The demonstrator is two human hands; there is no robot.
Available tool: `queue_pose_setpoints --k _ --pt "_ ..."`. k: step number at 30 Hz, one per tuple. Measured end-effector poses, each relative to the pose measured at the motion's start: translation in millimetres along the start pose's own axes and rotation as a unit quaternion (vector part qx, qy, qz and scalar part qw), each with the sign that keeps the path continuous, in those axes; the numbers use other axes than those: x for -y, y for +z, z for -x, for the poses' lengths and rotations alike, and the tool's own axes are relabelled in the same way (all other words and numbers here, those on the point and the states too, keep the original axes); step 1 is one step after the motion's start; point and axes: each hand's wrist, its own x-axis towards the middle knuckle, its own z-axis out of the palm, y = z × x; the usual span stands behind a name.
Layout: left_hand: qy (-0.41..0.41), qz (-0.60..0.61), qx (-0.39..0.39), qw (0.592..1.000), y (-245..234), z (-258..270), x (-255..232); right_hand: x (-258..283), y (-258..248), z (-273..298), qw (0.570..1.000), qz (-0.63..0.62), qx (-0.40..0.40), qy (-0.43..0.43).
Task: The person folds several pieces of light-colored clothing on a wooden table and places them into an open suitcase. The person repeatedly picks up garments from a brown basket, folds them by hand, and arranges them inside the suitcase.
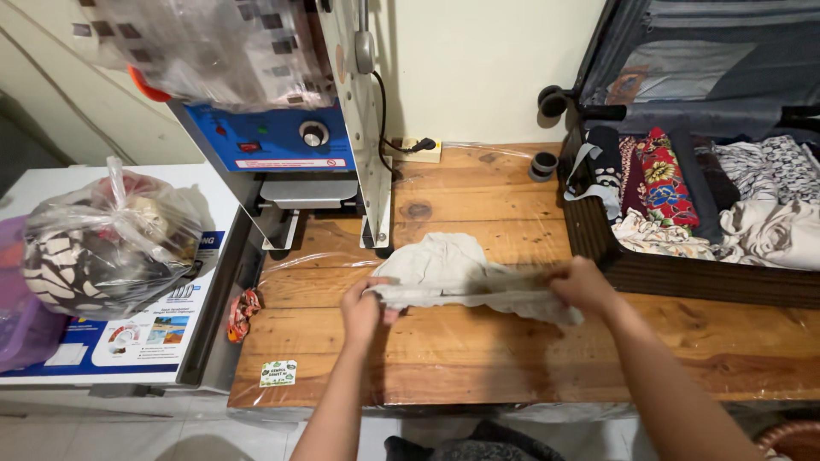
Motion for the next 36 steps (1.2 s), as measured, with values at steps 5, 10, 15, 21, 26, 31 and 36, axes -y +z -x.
queue_pose_setpoints --k 5,10,15,21,26,31,36 --pt "0.266 -0.109 -0.014 0.958 43 -46 -20 31 -15 -9 0.914 -0.079 -0.252 -0.307" --pt "0.427 -0.23 0.026 0.874 52 -37 -61 52 -26 14 0.896 -0.128 -0.348 -0.244" --pt "0.366 -0.301 0.041 0.879 25 5 -31 10 19 45 0.896 0.022 -0.349 -0.275" --pt "0.236 -0.369 0.03 0.899 -32 48 44 -72 108 105 0.973 -0.005 -0.174 -0.151" --pt "0.241 -0.493 0.028 0.835 -44 57 56 -96 128 117 0.979 -0.067 -0.144 -0.124" --pt "0.271 -0.54 0.008 0.797 -35 81 24 -99 122 124 0.96 0.022 -0.185 -0.208" --pt "0.254 -0.568 0.003 0.782 -10 84 11 -96 106 125 0.968 -0.027 -0.139 -0.207"
